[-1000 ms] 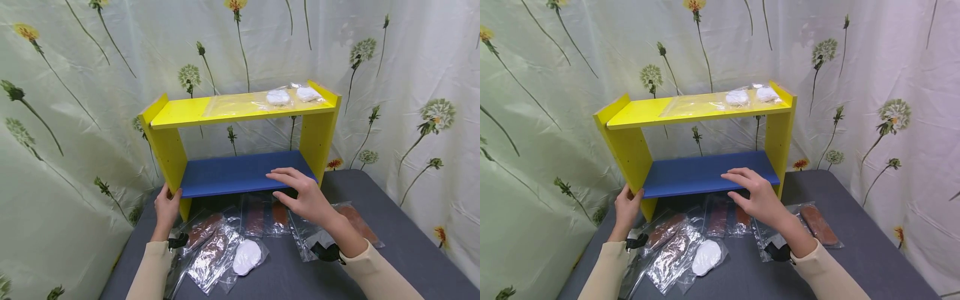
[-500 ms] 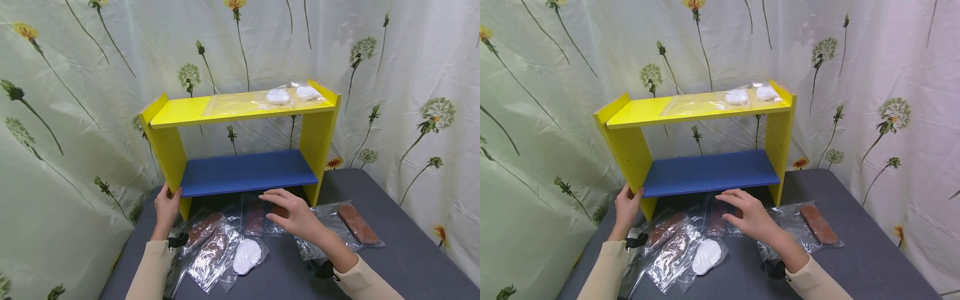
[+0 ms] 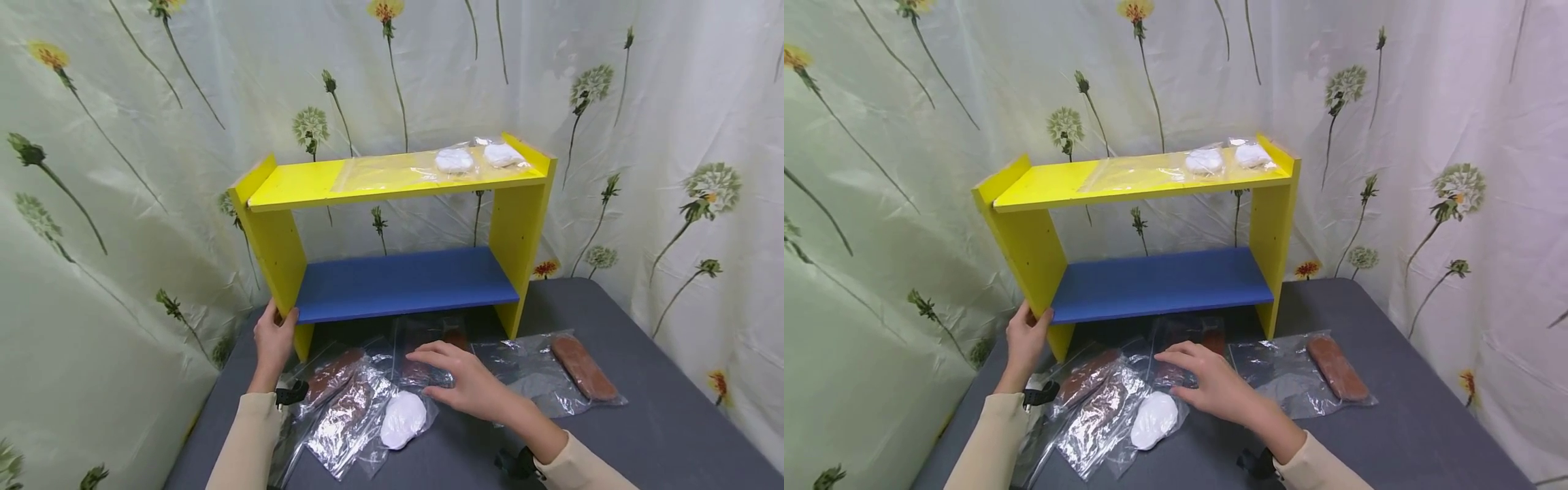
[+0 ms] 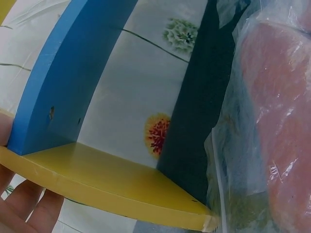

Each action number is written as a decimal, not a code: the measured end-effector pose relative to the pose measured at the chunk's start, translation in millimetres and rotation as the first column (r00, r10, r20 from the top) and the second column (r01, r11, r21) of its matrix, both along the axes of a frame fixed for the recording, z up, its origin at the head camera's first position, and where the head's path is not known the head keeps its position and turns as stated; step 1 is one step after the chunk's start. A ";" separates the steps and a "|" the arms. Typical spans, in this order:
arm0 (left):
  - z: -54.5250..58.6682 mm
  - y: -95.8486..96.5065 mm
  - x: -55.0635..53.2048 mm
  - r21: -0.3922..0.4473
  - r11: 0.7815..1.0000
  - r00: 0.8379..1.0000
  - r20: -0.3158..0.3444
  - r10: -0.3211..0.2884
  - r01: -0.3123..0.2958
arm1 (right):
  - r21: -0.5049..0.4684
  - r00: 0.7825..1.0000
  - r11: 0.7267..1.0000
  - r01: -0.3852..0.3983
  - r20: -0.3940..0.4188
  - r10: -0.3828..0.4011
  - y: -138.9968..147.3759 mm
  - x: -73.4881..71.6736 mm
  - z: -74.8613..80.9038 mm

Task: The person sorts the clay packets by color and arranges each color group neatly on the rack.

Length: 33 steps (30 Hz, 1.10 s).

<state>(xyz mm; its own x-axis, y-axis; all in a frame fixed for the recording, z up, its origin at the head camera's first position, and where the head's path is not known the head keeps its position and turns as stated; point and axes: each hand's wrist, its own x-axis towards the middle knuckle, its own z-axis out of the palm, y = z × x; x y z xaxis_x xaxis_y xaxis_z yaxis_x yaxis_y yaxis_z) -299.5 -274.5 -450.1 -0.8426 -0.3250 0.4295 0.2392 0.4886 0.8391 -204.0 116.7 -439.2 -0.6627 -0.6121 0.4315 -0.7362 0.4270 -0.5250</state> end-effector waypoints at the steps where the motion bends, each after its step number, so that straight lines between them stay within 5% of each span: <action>1: -0.4 -0.6 1.6 -0.001 1.000 1.000 0.002 -0.002 0.002 | 0.012 1.000 1.000 -0.006 0.018 0.005 -2.0 1.3 -2.0; 13: 1.5 -2.8 4.6 -0.013 1.000 1.000 -0.028 -0.013 0.012 | 0.183 0.984 0.978 -0.097 0.168 0.066 -18.8 3.4 -22.1; 24: 0.8 -2.8 2.1 -0.001 1.000 0.999 -0.024 -0.029 0.029 | 0.354 0.979 0.916 -0.189 0.140 0.148 -28.4 -4.7 -38.4; 33: 2.1 -2.3 1.1 0.003 0.999 0.999 -0.034 -0.035 0.035 | 0.469 0.986 0.870 -0.152 0.011 0.166 -33.0 -10.6 -47.1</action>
<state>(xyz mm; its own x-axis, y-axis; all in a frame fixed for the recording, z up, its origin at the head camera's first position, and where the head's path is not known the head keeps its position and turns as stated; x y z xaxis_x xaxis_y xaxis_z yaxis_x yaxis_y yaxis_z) -298.4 -276.7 -448.0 -0.8385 -0.2971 0.4567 0.2842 0.4766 0.8319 -214.6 83.7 -486.3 -0.5307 -0.8431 0.0863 -0.8268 0.4927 -0.2713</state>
